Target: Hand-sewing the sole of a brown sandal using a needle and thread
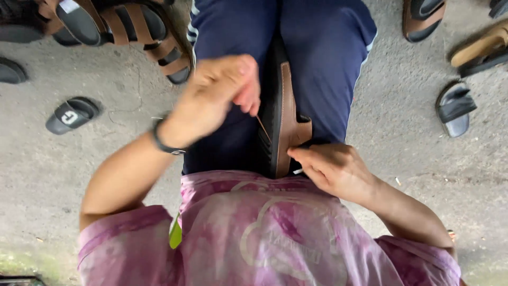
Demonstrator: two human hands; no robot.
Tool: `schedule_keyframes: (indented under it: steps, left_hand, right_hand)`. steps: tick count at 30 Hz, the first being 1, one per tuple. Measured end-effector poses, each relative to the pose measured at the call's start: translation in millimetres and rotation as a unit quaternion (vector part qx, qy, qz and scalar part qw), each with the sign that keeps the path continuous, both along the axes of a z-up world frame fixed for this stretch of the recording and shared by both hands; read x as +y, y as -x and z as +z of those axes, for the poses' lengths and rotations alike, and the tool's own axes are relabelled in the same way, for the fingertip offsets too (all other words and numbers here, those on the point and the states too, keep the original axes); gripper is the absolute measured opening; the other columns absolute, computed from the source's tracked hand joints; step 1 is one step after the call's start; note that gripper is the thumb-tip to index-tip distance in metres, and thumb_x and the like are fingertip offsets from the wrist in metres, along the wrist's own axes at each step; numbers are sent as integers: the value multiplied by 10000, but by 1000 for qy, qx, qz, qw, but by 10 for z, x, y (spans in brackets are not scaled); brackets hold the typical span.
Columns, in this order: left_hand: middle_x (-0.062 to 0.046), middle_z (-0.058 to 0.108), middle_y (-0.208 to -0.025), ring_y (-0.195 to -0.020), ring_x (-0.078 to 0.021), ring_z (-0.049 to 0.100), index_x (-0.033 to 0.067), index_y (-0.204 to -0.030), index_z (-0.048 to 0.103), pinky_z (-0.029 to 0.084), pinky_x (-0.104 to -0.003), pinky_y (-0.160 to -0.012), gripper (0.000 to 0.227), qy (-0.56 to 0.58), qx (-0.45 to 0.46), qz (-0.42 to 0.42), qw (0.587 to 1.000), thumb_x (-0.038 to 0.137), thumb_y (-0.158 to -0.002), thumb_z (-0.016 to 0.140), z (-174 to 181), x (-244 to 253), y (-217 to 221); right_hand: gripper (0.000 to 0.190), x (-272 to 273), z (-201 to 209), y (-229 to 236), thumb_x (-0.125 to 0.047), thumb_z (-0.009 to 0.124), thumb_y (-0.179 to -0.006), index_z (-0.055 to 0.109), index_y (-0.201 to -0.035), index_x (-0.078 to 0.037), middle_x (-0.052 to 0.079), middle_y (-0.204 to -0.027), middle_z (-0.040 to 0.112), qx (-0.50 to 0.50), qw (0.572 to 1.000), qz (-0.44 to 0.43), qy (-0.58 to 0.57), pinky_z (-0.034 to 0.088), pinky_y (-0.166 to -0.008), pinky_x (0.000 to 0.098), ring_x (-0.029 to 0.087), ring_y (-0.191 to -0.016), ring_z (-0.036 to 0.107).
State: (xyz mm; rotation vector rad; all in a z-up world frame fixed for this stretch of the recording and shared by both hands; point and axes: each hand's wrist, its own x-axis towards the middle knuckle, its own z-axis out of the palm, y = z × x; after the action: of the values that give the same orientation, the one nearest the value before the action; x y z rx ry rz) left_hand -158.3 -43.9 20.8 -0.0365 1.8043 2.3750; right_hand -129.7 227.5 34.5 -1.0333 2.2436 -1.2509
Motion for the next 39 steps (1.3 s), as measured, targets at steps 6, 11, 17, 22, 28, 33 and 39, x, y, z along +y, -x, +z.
schedule_keyframes:
  steps: [6,11,17,22,28,33,39]
  left_hand:
    - [-226,522,-1213,-1168,-469,536,-30,-1152,561,483,-553,-1005,200,502,245,1,829,35,-981,642,232,-118,-433]
    - [-221,578,-1266,-1113,-425,659,1,-1374,522,580,-492,-907,703,369,129,-74,918,280,-813,841,47,250,-899]
    - [-180,611,-1168,-1022,-356,702,-16,-1345,532,616,-440,-841,667,336,135,-72,929,222,-810,854,-126,315,-908]
    - [-161,599,-1118,-943,-333,699,-2,-1252,581,609,-420,-808,680,329,153,-38,931,324,-730,871,-204,380,-892]
    - [-106,614,-1014,-729,-236,687,80,-663,516,540,-326,-669,369,164,65,20,984,149,-841,831,46,341,-1120]
    - [-144,669,-1000,-723,-204,728,15,-1151,590,522,-204,-437,171,-89,-78,-25,993,-23,-984,575,-217,422,-1199]
    - [-83,617,-761,-531,-198,617,90,-957,550,482,-270,-441,222,84,-27,-10,996,-10,-837,709,-144,537,-1033]
  right_hand:
    - [428,183,40,-82,-36,505,-959,657,-1347,-134,67,-921,568,225,961,66,-148,550,-565,284,192,-706,635]
    - [472,137,98,-52,-65,527,-944,639,-1390,-173,43,-911,567,263,942,91,-187,559,-535,304,204,-729,646]
    - [436,103,81,-97,-115,533,-940,664,-1346,-200,46,-926,556,324,914,95,-224,532,-535,268,166,-686,580]
    - [258,32,-483,-336,-103,598,-896,662,-1144,-76,85,-896,620,284,948,38,-139,548,-499,310,214,-642,669]
    - [231,49,-233,-310,-215,640,-971,636,-1110,-31,101,-895,634,204,967,4,-154,573,-534,320,226,-637,674]
    - [257,-29,-190,-296,-156,675,-939,660,-1149,-8,132,-899,662,177,981,-14,-82,576,-530,341,277,-666,693]
    - [348,7,356,-76,-74,601,-927,673,-1265,-107,82,-846,631,209,960,62,-175,570,-516,326,235,-602,670]
